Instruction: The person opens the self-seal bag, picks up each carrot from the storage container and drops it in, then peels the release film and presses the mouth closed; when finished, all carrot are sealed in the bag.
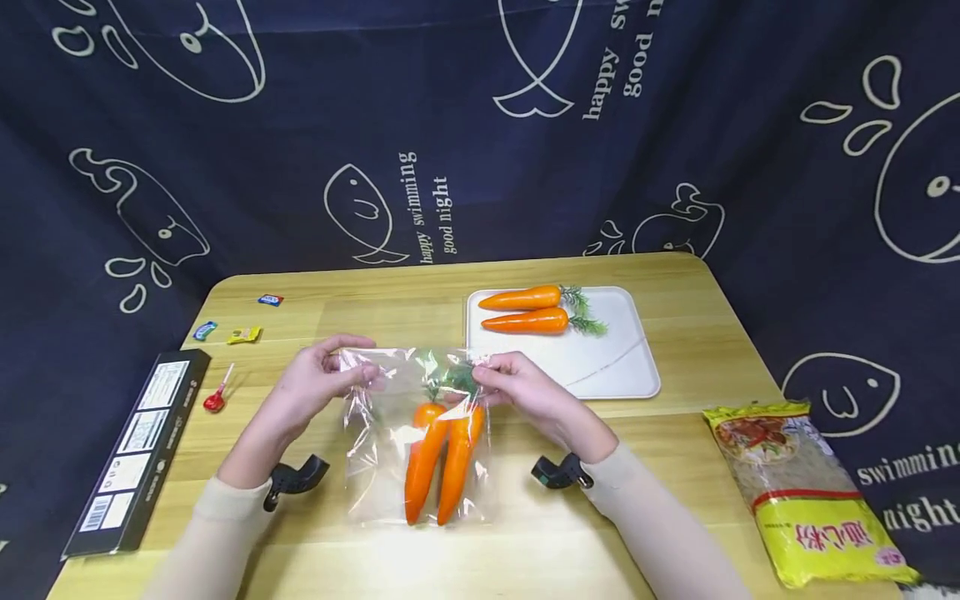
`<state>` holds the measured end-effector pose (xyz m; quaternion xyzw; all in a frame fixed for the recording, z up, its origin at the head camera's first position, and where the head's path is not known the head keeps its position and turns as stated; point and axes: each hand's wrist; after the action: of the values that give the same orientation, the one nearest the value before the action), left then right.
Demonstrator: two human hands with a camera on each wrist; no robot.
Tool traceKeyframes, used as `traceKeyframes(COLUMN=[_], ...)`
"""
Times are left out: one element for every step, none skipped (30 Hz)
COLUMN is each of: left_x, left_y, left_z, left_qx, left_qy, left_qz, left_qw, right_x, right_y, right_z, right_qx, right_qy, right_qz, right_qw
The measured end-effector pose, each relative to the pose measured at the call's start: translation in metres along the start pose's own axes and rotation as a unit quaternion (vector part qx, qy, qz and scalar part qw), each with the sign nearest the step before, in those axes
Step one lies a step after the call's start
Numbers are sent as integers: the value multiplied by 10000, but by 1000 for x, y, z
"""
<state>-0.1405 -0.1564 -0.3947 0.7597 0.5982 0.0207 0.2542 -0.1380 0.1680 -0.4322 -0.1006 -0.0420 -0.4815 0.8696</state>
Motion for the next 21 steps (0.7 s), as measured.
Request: traceKeyframes(left_x=[-2,-3,-4,-3,-2,-1,1,2,4,6,8,9,10,11,10,9,7,5,2,1,1], left_y=[0,-1,-2,-4,-6,-7,-8,-9,-9,-9,-9,-7,-5,-4,-4,-4,-6,-9,-14,-21,-29], left_z=[9,17,25,32,38,43,47,50,52,54,56,55,54,52,48,43,36,27,18,9,-1], left_qx=[-147,-266,-348,-410,-483,-483,-452,-355,-231,-108,15,165,303,415,535,647,769,885,1006,1100,1144], left_qy=[-193,-368,-490,-512,-502,-643,-827,-1111,-1484,-1942,-2477,-3016,-3392,-3674,-3861,-3916,-3853,-3683,-3410,-3076,-2721], left_qz=[-23,-41,-40,46,90,57,-10,-125,-257,-430,-677,-923,-1071,-1187,-1262,-1320,-1353,-1347,-1327,-1290,-1237], left_qw=[9997,9990,9982,9978,9975,9967,9956,9931,9883,9800,9665,9488,9341,9215,9122,9083,9096,9156,9252,9363,9474], right_x=[3,6,8,10,11,12,13,15,16,17,18,19,20,20,20,18,14,8,-1,-11,-23], right_y=[0,0,1,1,1,1,1,0,0,0,0,0,0,0,0,1,1,2,2,3,4], right_z=[-8,-15,-21,-27,-31,-35,-37,-39,-40,-40,-39,-38,-36,-33,-30,-25,-19,-12,-4,4,13], right_qx=[173,324,471,573,626,671,692,713,746,752,775,792,805,848,887,941,991,977,878,744,563], right_qy=[29,113,225,352,572,836,1120,1423,1703,2006,2285,2522,2722,2885,3013,3105,3164,3215,3288,3329,3373], right_qz=[57,99,83,39,-15,-87,-154,-208,-264,-256,-221,-145,-56,43,152,235,281,311,278,229,89], right_qw=[9998,9994,9986,9977,9964,9942,9912,9870,9822,9764,9702,9643,9589,9537,9493,9456,9430,9413,9399,9397,9397])
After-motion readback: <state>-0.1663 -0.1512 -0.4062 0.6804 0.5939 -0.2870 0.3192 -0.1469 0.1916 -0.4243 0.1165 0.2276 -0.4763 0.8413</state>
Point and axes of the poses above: each hand's wrist, its own y-axis away from the middle knuckle, its own x-axis out of the palm, z = x × y, and after that the axes turned 15 degrees about -x, right-handed
